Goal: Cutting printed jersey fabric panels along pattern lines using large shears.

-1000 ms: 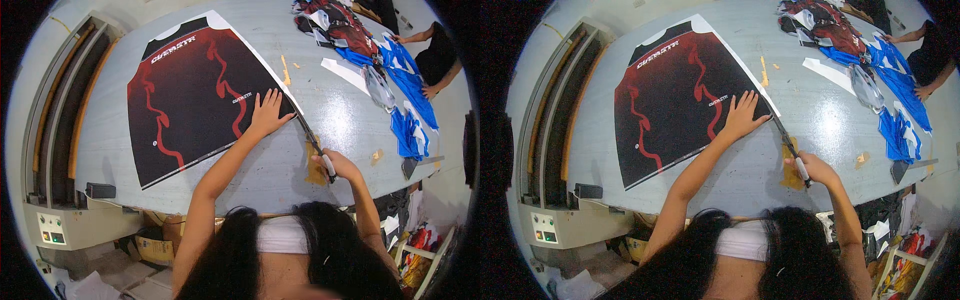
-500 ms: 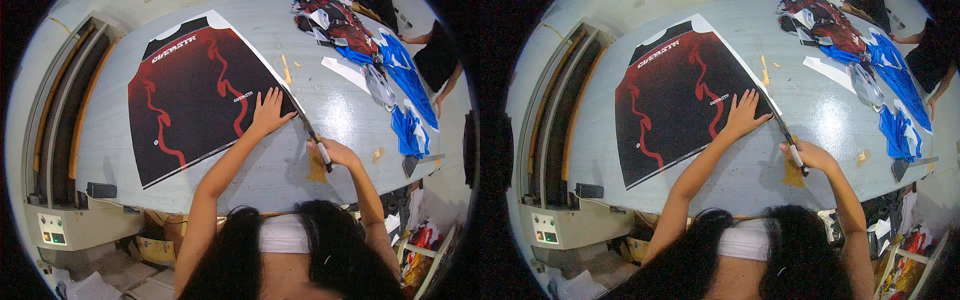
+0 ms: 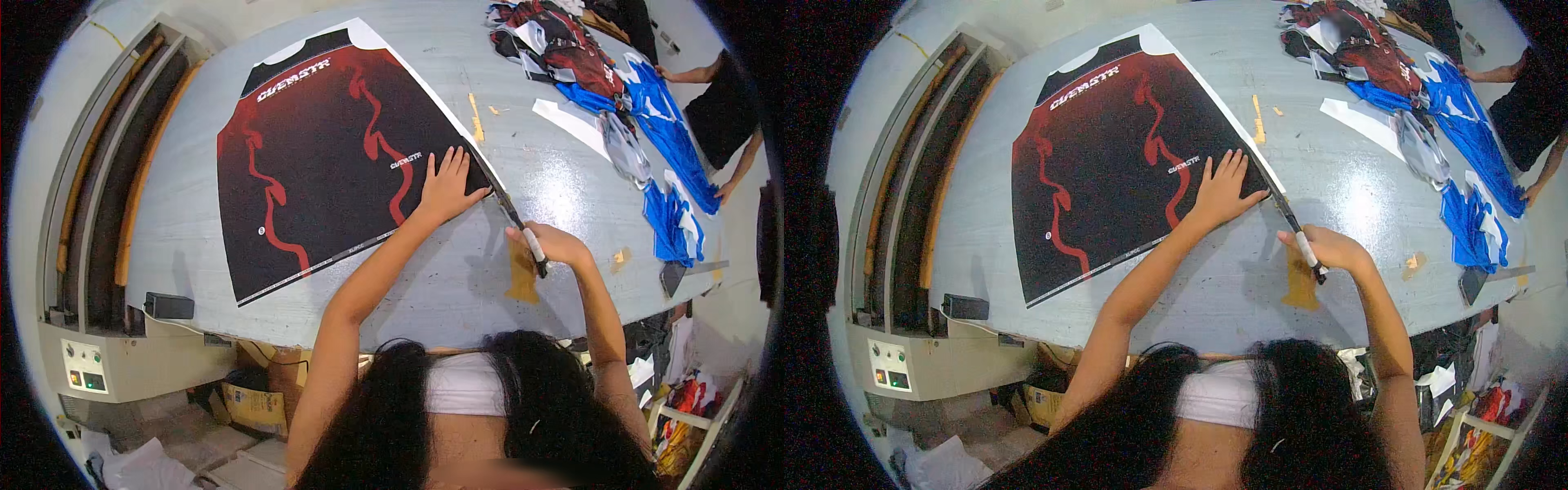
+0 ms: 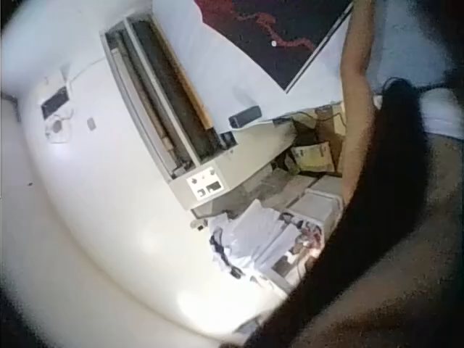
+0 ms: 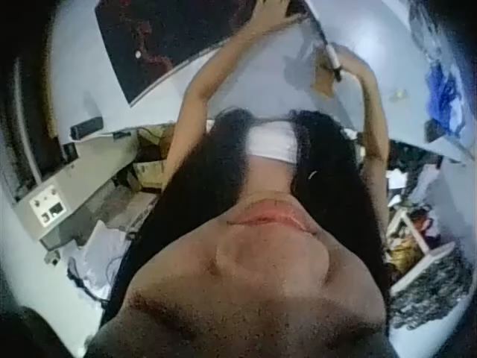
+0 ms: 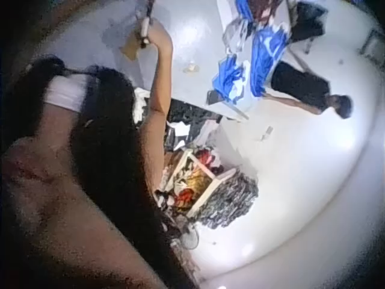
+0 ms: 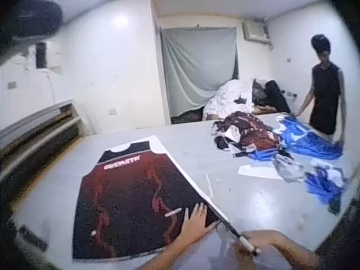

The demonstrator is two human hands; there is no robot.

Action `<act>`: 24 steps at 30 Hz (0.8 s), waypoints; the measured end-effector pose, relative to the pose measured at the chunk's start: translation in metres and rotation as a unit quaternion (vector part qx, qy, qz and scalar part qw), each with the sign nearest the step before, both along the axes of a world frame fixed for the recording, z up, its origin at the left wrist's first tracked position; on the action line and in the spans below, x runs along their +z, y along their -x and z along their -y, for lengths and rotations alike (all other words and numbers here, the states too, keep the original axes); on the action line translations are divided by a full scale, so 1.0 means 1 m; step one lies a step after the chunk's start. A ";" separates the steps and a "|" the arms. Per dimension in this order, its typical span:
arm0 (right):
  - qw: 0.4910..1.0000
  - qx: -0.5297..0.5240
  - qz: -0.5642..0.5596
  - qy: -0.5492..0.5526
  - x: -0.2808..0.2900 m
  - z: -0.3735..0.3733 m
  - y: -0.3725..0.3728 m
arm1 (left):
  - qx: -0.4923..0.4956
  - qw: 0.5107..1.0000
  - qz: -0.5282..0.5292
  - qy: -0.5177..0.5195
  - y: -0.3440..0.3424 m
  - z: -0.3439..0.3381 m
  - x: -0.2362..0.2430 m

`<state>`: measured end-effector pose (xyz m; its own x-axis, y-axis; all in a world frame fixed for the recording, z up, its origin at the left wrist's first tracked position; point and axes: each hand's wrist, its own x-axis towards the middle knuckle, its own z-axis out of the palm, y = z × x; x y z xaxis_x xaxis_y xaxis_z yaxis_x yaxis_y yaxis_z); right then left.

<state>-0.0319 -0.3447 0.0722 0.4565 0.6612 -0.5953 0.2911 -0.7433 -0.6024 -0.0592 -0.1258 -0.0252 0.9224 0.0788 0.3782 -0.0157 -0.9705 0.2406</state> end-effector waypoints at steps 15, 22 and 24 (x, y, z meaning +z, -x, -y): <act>0.999 -0.002 -0.036 0.023 -0.017 -0.013 -0.019 | -0.011 1.000 0.013 0.003 -0.002 0.003 -0.001; 0.974 0.044 0.220 -0.045 -0.019 -0.019 -0.008 | -0.004 1.000 0.011 0.012 0.000 -0.001 0.000; 0.999 0.014 0.039 -0.021 -0.008 -0.023 -0.009 | -0.005 1.000 -0.006 0.013 0.003 -0.001 0.001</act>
<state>-0.0229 -0.3213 0.0638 0.4821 0.6980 -0.5294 0.3584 -0.7086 -0.6078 -0.0620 -0.1253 -0.0240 0.9280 0.0791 0.3642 -0.0224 -0.9636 0.2663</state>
